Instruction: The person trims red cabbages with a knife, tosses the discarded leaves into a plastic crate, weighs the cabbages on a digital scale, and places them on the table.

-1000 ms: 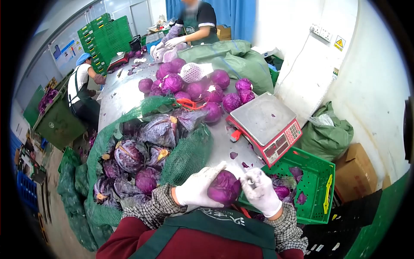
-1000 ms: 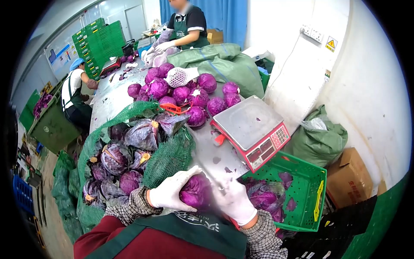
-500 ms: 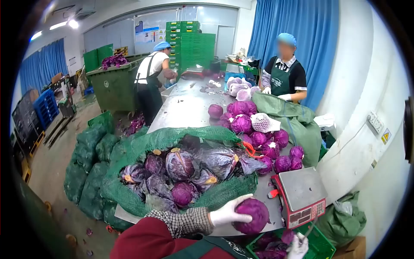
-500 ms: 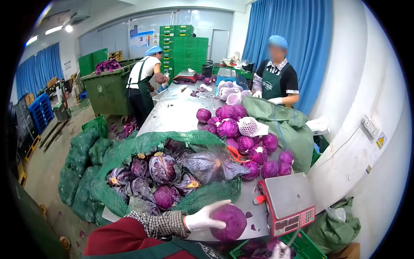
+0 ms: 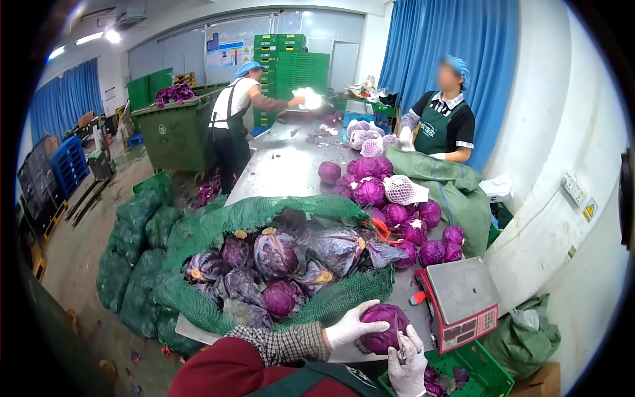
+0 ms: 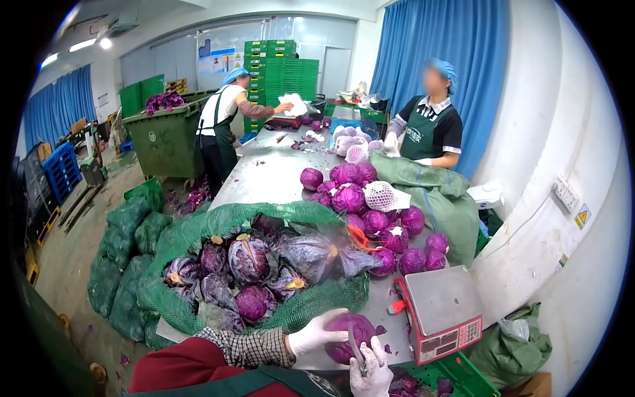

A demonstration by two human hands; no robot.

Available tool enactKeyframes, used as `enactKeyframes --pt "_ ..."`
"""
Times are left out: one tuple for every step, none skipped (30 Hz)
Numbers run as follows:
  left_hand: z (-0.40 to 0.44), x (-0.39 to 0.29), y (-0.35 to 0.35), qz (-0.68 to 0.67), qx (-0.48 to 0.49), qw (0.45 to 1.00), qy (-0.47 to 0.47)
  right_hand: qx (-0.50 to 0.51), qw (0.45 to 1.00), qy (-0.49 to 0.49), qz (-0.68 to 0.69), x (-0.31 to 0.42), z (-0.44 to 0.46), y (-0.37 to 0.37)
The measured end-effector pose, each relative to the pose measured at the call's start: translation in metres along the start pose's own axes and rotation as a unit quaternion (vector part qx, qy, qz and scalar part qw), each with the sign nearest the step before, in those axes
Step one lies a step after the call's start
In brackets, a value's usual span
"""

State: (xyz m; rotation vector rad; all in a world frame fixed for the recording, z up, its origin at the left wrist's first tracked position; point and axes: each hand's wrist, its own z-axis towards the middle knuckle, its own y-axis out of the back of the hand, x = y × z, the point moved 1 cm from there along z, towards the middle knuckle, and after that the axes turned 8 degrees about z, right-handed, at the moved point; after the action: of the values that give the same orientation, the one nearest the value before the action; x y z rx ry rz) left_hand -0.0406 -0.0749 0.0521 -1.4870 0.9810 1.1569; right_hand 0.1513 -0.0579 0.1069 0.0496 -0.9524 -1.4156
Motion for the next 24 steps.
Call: enactKeyframes --pt "0.001 0.002 0.001 -0.008 -0.007 1.0 0.004 -0.002 1.0 -0.007 0.011 -0.001 0.0 -0.001" --pt "0.0 0.001 0.0 -0.003 -0.011 1.0 0.009 -0.005 1.0 -0.013 0.023 -0.001 -0.001 -0.001" --pt "0.0 -0.002 0.0 0.002 -0.016 1.0 0.012 -0.005 0.999 -0.031 0.025 -0.001 -0.002 0.0" --pt "0.0 -0.003 0.0 0.008 -0.02 1.0 0.016 -0.004 0.998 -0.048 0.027 0.0 -0.003 0.0" --pt "0.0 -0.004 0.0 0.0 -0.025 0.999 0.02 -0.005 0.997 -0.065 0.029 0.001 -0.003 0.0" --pt "0.001 -0.004 -0.002 -0.009 -0.029 0.999 0.024 -0.013 0.999 -0.029 0.009 -0.001 -0.003 0.001" --pt "0.002 -0.005 -0.003 -0.017 -0.034 0.999 0.029 -0.021 1.0 0.006 -0.011 -0.004 -0.002 0.004" --pt "0.006 -0.001 -0.003 -0.042 -0.027 0.998 0.028 -0.029 0.998 0.042 -0.032 -0.008 -0.002 0.005" --pt "0.012 0.005 -0.002 -0.066 -0.02 0.997 0.027 -0.042 0.994 0.073 -0.066 -0.009 -0.002 0.006" --pt "0.015 0.009 -0.002 -0.091 -0.013 0.995 0.025 -0.057 0.997 0.037 -0.036 -0.01 -0.002 0.009" --pt "0.013 0.004 -0.004 -0.111 -0.009 0.993 0.037 -0.071 0.997 0.002 -0.005 -0.01 -0.004 0.014" --pt "0.01 -0.006 -0.005 -0.142 0.01 0.988 0.062 -0.086 0.995 -0.033 0.027 -0.012 -0.006 0.018" --pt "0.006 -0.018 -0.005 -0.174 0.029 0.98 0.088 -0.086 0.984 0.009 -0.157 -0.029 -0.022 0.02" --pt "0.004 -0.023 -0.005 -0.204 0.048 0.971 0.114 -0.153 0.981 -0.102 -0.058 -0.026 -0.018 0.024" --pt "0.008 -0.014 -0.002 -0.203 0.08 0.971 0.097 -0.215 0.953 -0.21 0.043 -0.019 -0.012 0.032" --pt "0.009 -0.009 -0.001 -0.241 0.098 0.957 0.131 -0.273 0.899 -0.313 0.142 -0.013 -0.011 0.038" --pt "0.01 -0.005 0.0 -0.278 0.117 0.939 0.165 -0.28 0.895 -0.322 0.134 -0.011 -0.011 0.047" --pt "0.009 -0.008 0.0 -0.315 0.134 0.919 0.197 -0.287 0.89 -0.33 0.127 -0.013 -0.011 0.058" --pt "0.006 -0.015 -0.001 -0.328 0.142 0.908 0.219 -0.258 0.882 -0.382 0.097 -0.022 -0.021 0.068" --pt "0.008 -0.025 -0.003 -0.333 0.134 0.907 0.22 -0.24 0.907 -0.347 0.021 -0.03 -0.031 0.072" --pt "0.013 -0.033 -0.005 -0.337 0.125 0.906 0.221 -0.212 0.941 -0.246 -0.097 -0.063 -0.061 0.071" --pt "0.019 -0.036 -0.01 -0.342 0.117 0.906 0.222 -0.179 0.951 -0.138 -0.212 -0.091 -0.084 0.069" --pt "0.05 -0.005 -0.008 -0.334 0.124 0.922 0.153 -0.258 0.865 -0.417 0.103 -0.056 -0.074 0.063" --pt "0.063 -0.01 -0.014 -0.342 0.139 0.923 0.111 -0.233 0.824 -0.488 0.169 -0.05 -0.077 0.063"
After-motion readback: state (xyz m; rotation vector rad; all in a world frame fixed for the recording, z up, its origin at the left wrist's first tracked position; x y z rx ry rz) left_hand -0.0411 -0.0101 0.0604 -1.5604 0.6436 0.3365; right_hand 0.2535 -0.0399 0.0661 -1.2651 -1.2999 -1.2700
